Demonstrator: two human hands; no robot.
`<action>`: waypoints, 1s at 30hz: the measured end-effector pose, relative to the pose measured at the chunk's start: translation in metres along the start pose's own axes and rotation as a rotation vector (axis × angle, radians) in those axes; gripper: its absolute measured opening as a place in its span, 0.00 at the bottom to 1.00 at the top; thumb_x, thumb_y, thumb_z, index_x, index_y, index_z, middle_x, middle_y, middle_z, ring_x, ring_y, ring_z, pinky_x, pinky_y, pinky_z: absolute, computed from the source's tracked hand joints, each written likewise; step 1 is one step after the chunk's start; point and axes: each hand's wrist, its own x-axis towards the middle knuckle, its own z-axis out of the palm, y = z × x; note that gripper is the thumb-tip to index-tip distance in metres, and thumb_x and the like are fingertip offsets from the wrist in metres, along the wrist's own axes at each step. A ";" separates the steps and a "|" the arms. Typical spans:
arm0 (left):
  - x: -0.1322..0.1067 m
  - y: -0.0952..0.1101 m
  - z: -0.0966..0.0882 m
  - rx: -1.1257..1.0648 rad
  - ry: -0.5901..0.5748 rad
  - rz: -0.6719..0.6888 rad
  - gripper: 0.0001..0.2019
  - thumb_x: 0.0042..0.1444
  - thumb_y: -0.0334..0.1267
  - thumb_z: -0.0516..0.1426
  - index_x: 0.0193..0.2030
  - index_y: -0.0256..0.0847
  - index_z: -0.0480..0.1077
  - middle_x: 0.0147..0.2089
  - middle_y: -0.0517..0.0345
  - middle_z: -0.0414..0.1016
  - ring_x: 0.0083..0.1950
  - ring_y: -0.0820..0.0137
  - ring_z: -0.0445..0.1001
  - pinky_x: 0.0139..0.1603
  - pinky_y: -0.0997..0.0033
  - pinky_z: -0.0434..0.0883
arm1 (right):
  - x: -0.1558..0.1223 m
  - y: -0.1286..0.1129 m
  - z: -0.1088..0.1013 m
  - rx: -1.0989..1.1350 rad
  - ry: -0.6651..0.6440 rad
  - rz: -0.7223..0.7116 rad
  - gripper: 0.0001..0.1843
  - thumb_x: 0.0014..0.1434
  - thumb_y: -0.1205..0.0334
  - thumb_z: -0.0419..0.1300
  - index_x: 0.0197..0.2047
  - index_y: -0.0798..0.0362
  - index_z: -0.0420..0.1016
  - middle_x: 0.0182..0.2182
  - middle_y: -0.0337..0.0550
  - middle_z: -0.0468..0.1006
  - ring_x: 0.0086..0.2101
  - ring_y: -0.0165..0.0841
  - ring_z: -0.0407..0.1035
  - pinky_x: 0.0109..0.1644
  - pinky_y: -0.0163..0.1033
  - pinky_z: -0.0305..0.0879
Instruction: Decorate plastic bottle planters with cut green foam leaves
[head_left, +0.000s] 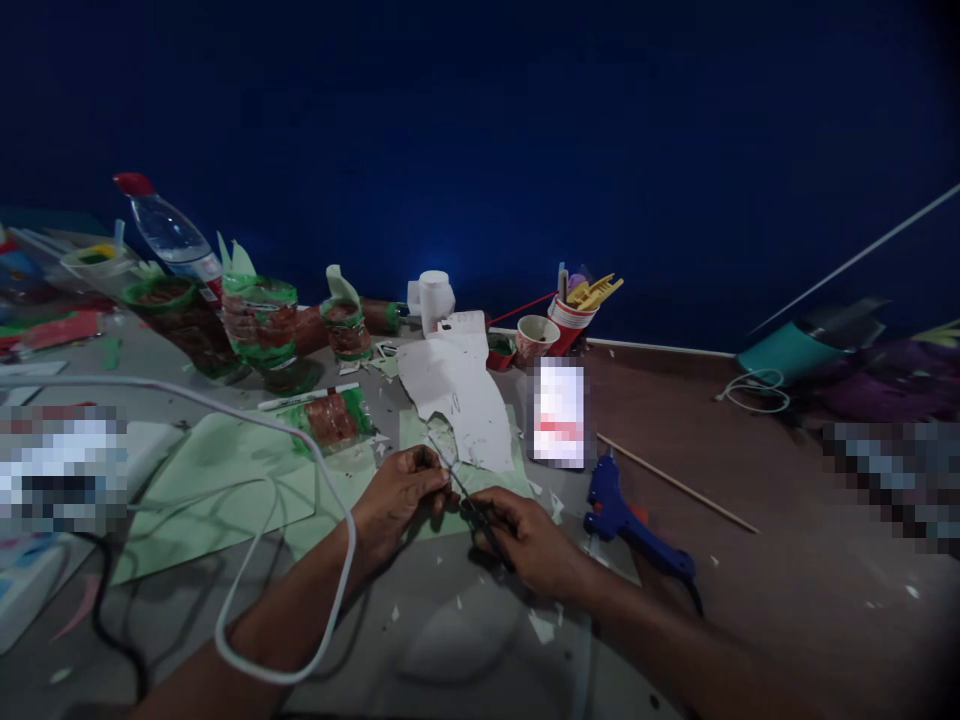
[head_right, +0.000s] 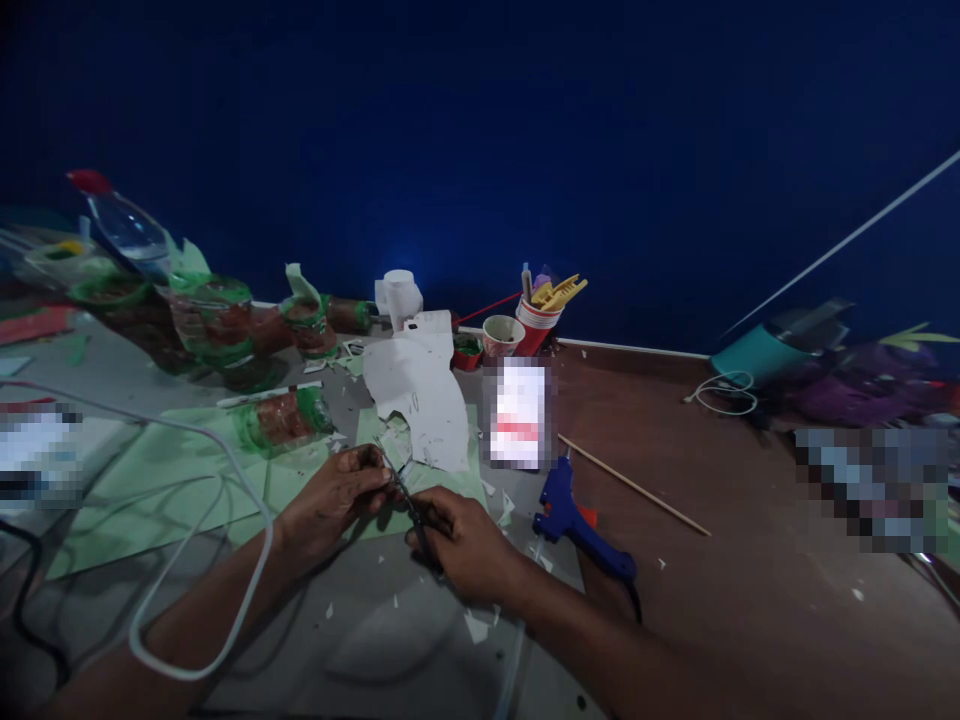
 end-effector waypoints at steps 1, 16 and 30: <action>0.000 0.000 0.000 -0.003 0.002 -0.003 0.11 0.41 0.37 0.64 0.21 0.37 0.64 0.15 0.63 0.65 0.21 0.75 0.67 0.26 0.76 0.64 | 0.000 0.000 0.000 0.018 -0.003 0.005 0.10 0.48 0.65 0.57 0.37 0.53 0.70 0.28 0.38 0.71 0.28 0.29 0.65 0.34 0.33 0.64; 0.002 -0.002 -0.005 -0.248 -0.006 -0.046 0.11 0.44 0.34 0.65 0.28 0.38 0.65 0.24 0.65 0.69 0.23 0.77 0.67 0.38 0.70 0.71 | 0.002 0.002 0.001 0.390 0.032 -0.060 0.29 0.48 0.37 0.61 0.42 0.53 0.66 0.20 0.31 0.58 0.19 0.24 0.50 0.22 0.32 0.49; 0.005 -0.002 -0.007 -0.266 0.087 -0.037 0.12 0.41 0.33 0.66 0.27 0.37 0.66 0.27 0.63 0.72 0.23 0.79 0.68 0.35 0.72 0.72 | 0.004 0.004 0.001 0.216 0.076 -0.016 0.16 0.47 0.57 0.63 0.39 0.54 0.71 0.22 0.34 0.63 0.23 0.26 0.55 0.25 0.33 0.53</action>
